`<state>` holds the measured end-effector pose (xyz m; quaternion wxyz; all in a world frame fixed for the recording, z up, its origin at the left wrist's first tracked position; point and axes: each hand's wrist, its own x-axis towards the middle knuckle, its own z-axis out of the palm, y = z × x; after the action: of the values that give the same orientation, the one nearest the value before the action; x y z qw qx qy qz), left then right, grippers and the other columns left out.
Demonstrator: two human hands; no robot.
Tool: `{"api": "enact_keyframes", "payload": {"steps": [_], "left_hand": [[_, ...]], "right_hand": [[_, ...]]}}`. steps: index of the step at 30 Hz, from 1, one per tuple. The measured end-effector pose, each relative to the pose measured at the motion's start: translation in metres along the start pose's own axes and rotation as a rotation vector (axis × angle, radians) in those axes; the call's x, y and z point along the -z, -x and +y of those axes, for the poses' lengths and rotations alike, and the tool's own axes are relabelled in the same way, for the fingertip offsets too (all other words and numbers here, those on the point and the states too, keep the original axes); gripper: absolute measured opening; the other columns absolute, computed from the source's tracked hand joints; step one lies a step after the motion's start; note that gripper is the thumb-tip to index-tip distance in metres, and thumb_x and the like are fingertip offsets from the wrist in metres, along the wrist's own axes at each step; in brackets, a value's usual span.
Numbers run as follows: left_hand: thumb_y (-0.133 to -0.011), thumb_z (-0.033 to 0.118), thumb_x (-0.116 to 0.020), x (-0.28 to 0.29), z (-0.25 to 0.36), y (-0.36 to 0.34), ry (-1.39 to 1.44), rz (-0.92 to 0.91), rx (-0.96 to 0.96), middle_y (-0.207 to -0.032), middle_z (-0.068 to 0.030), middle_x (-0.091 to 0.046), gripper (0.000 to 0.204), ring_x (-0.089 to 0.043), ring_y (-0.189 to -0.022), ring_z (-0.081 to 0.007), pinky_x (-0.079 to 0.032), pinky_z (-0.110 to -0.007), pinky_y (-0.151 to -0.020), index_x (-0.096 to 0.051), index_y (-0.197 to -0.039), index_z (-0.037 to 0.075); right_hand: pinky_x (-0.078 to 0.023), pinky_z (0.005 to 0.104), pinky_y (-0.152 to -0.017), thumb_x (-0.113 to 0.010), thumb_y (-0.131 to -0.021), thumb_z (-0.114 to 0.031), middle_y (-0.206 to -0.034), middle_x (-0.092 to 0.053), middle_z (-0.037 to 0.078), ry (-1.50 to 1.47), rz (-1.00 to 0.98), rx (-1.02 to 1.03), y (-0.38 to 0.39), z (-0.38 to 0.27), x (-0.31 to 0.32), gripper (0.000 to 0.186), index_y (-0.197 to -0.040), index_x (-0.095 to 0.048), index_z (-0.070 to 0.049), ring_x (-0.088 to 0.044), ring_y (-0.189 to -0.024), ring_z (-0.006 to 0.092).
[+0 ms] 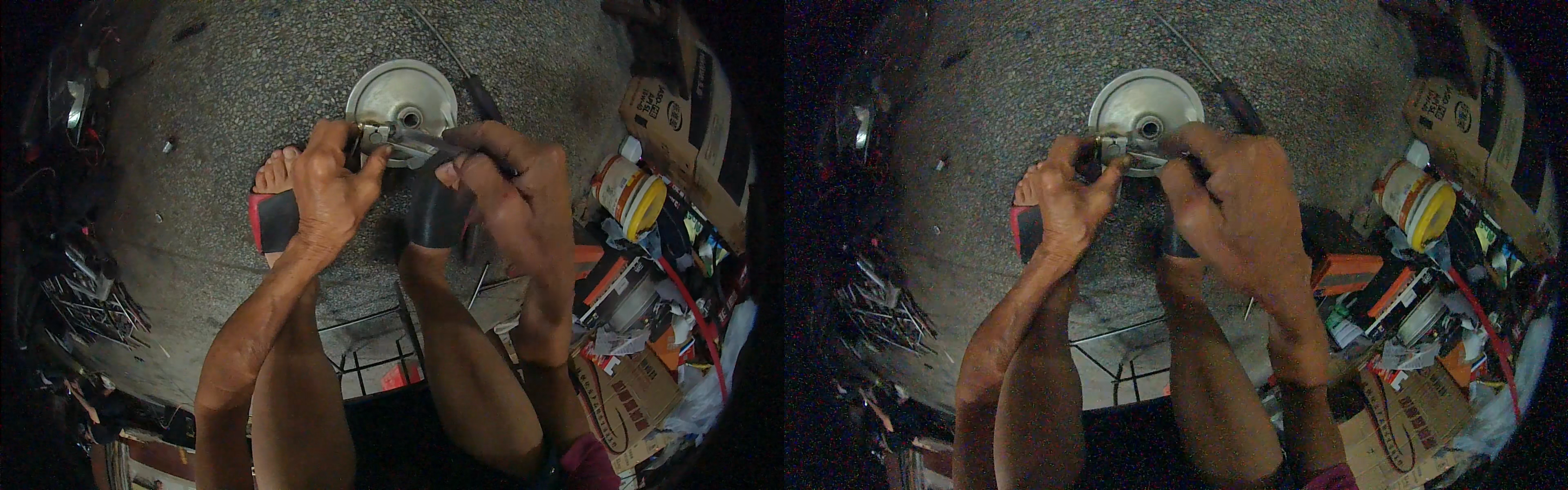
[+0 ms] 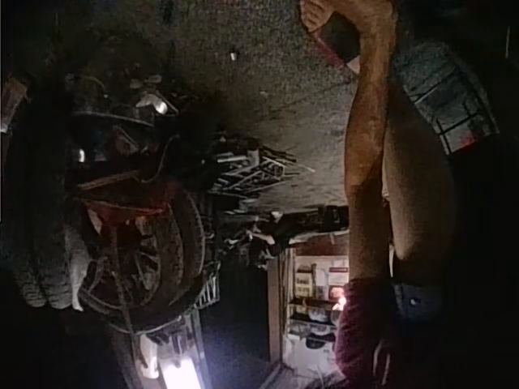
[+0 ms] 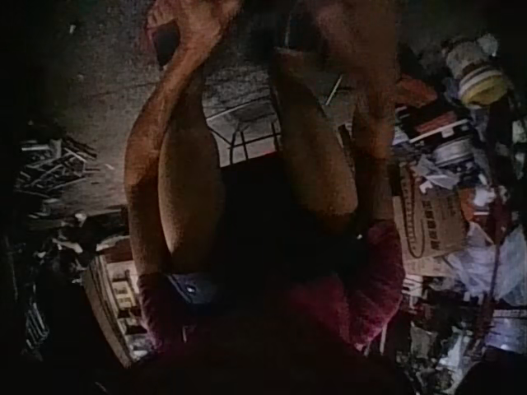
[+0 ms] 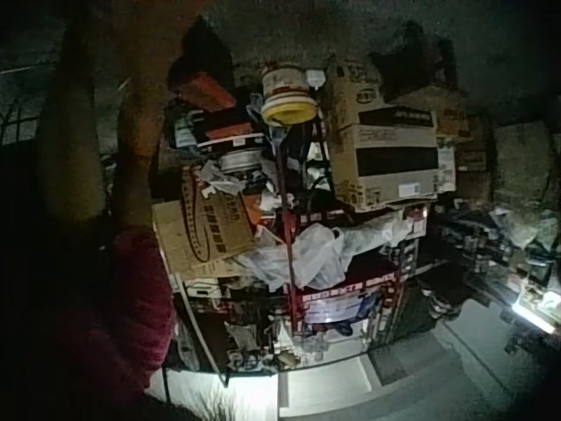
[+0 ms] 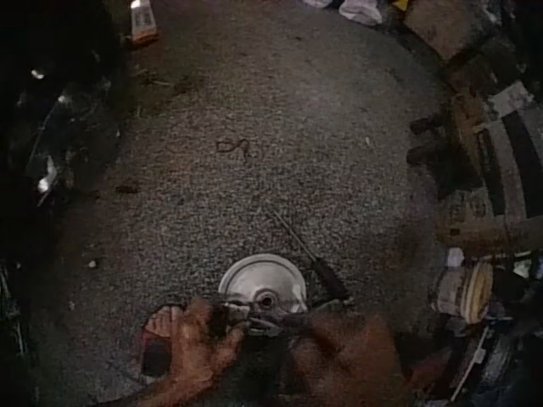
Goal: The person sits on the floor and assembles a mechanical drum brake assembly. They fit brake shoes into the drum, attach a metal backing plate, and use a wrench to tighten bolts on the assembly.
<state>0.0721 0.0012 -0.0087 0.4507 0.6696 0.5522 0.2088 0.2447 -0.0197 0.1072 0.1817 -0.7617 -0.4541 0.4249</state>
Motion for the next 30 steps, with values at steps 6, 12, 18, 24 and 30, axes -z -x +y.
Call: {"api": "enact_keyframes", "payload": {"steps": [6, 12, 18, 24, 30], "left_hand": [[-0.067, 0.01, -0.078, 0.001, 0.001, 0.0, 0.042, -0.021, 0.037, -0.078, -0.0152, -0.058, 0.027, -0.06, -0.064, -0.0294, -0.045, -0.037, -0.056, -0.06, -0.083, -0.002], [-0.067, 0.01, -0.078, -0.001, -0.006, 0.0, 0.055, -0.007, 0.001, -0.076, -0.0148, -0.057, 0.027, -0.059, -0.063, -0.0294, -0.044, -0.037, -0.056, -0.058, -0.081, -0.002], [-0.067, 0.009, -0.078, 0.002, 0.0, -0.001, 0.028, -0.037, 0.054, -0.076, -0.0149, -0.057, 0.028, -0.059, -0.065, -0.0302, -0.044, -0.038, -0.057, -0.057, -0.082, -0.002], [-0.066, 0.008, -0.078, 0.002, 0.002, -0.001, 0.018, -0.031, 0.03, -0.078, -0.0166, -0.058, 0.028, -0.06, -0.067, -0.0313, -0.046, -0.038, -0.059, -0.057, -0.082, -0.003], [-0.066, 0.008, -0.077, 0.0, -0.001, -0.001, 0.03, -0.033, 0.03, -0.08, -0.0171, -0.058, 0.028, -0.06, -0.068, -0.0318, -0.046, -0.038, -0.059, -0.057, -0.083, -0.003]], "right_hand": [[-0.047, 0.0312, -0.055, -0.056, -0.077, -0.009, -0.062, -0.061, 0.014, -0.115, 0.005, -0.046, -0.003, -0.002, 0.006, 0.024, -0.092, -0.066, 0.007, -0.06, -0.056, 0.0177], [-0.044, 0.0251, -0.056, -0.065, -0.076, -0.009, -0.066, -0.06, 0.009, -0.143, -0.003, -0.125, -0.002, -0.002, 0.004, 0.024, -0.095, -0.065, 0.007, -0.059, -0.062, 0.0119], [-0.044, 0.0219, -0.058, -0.067, -0.079, -0.007, -0.075, -0.062, 0.007, -0.037, 0.043, 0.083, -0.001, 0.008, -0.002, 0.022, -0.098, -0.065, 0.006, -0.058, -0.064, 0.0087], [-0.047, 0.03, -0.056, -0.059, -0.08, -0.007, -0.071, -0.062, 0.015, -0.174, 0.085, -0.097, 0.003, -0.008, -0.003, 0.019, -0.093, -0.066, 0.005, -0.063, -0.06, 0.0189], [-0.045, 0.0238, -0.049, -0.058, -0.084, -0.008, -0.068, -0.062, 0.008, -0.145, -0.055, -0.105, -0.002, 0.001, 0.0, 0.023, -0.101, -0.063, 0.008, -0.057, -0.054, 0.0105]]}}
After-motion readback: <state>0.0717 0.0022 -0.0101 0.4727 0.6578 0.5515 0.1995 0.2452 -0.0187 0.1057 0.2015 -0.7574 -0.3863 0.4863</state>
